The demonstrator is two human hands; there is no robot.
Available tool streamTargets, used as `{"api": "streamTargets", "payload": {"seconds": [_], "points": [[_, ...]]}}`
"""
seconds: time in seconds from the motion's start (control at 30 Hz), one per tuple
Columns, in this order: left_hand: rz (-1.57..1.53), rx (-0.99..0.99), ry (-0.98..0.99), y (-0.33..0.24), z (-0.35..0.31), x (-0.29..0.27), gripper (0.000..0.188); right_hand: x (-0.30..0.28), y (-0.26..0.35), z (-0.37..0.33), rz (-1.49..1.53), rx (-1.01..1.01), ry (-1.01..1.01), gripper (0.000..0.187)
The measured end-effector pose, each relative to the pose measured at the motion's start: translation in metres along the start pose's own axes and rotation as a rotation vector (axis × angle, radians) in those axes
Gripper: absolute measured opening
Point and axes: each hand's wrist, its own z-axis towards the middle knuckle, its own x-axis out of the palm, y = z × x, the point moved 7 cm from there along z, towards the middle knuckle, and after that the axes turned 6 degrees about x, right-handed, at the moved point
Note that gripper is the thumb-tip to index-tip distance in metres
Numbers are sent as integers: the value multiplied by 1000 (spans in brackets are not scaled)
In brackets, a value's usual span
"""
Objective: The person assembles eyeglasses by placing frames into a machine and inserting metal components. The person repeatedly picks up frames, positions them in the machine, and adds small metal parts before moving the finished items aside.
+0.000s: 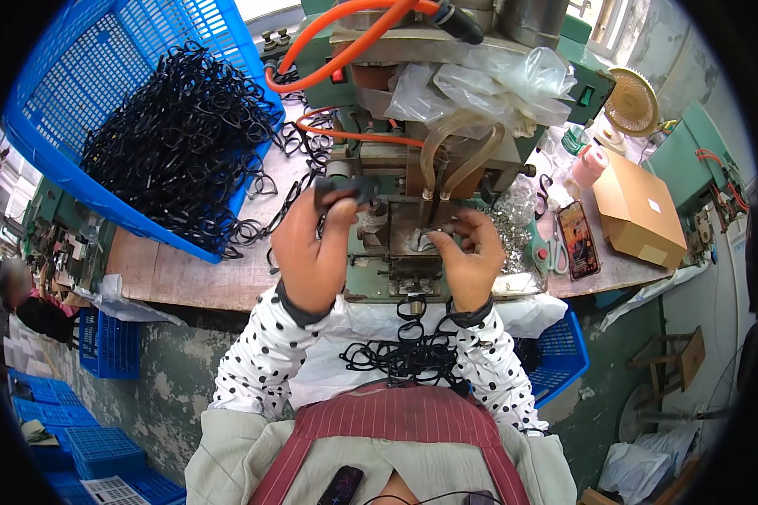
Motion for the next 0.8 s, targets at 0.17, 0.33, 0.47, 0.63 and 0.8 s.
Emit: {"api": "streamTargets", "payload": {"seconds": [0.17,0.33,0.47,0.63,0.8], "points": [[-104,-34,28,2,10,6,17,14,0,0,92,172,93,49],[-110,-46,68,6,9,5,17,17,-11,-1,180,125,51,54],[10,178,60,8,-7,8,19,19,-19,-3,277,69,1,53],[-52,778,394,-30,-74,54,34,-2,3,16,-124,-133,103,39],[4,772,488,-14,-84,77,38,-98,-97,47,-723,15,-128,25]]}}
